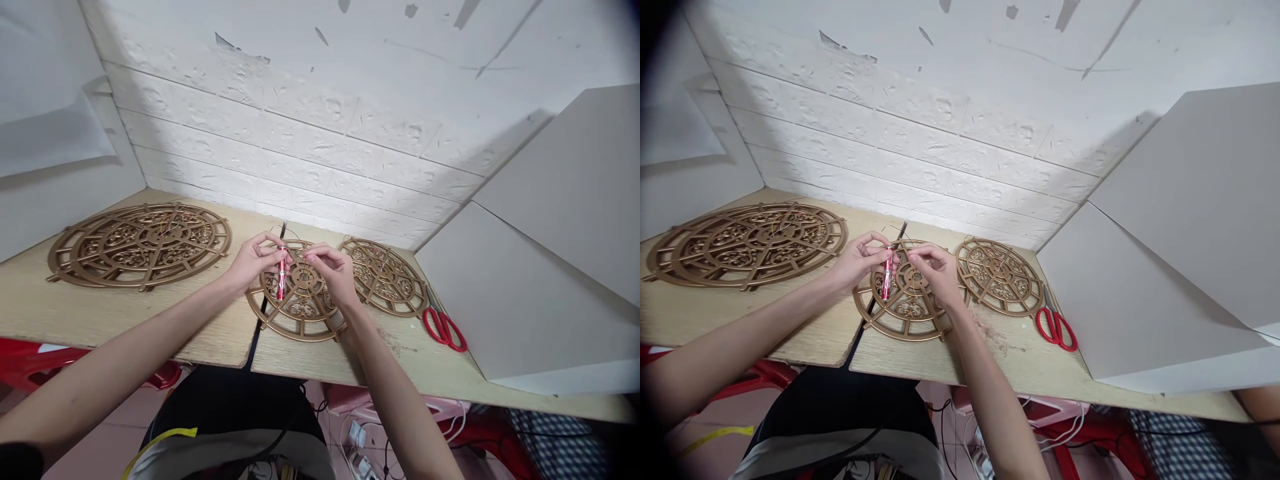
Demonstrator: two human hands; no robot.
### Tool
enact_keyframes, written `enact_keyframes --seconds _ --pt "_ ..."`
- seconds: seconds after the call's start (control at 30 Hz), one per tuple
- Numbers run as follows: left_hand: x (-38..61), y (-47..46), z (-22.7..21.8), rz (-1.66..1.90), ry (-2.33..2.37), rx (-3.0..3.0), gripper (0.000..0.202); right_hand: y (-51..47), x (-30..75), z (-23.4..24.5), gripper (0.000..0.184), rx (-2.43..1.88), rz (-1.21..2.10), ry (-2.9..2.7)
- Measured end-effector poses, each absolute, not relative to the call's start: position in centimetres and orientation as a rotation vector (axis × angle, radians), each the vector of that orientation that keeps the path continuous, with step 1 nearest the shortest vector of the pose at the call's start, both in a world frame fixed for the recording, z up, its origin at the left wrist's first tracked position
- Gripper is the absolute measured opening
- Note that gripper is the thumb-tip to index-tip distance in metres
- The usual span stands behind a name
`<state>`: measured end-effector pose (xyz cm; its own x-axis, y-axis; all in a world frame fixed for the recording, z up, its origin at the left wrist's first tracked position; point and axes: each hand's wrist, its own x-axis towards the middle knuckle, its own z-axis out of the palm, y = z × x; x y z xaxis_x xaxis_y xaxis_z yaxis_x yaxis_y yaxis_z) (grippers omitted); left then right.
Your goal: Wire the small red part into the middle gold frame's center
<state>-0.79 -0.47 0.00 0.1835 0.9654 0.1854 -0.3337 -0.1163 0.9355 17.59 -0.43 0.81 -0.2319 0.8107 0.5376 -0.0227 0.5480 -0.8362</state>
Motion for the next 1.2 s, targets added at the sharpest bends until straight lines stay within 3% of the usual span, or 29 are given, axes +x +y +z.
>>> enact_keyframes --seconds 0.4,0.9,1.03,1.2 --pt "-1.6 1.3 -0.8 1.405 0.799 0.612 0.011 -1.2 16.7 0.7 0.017 -0.742 0.689 -2.081" --pt "-1.0 0.8 -0.7 1.449 0.826 0.591 0.014 -0.8 16.0 -1.1 0.019 -0.73 -0.094 -2.249" --pt "-1.0 0.8 -0.6 1.455 0.834 0.549 0.014 -0.6 16.1 -1.3 0.019 -0.772 -0.104 -2.226" --pt "-1.1 0.9 -0.3 1.483 0.85 0.54 0.025 -0.7 16.4 -0.3 0.015 -0.754 0.216 -2.087"
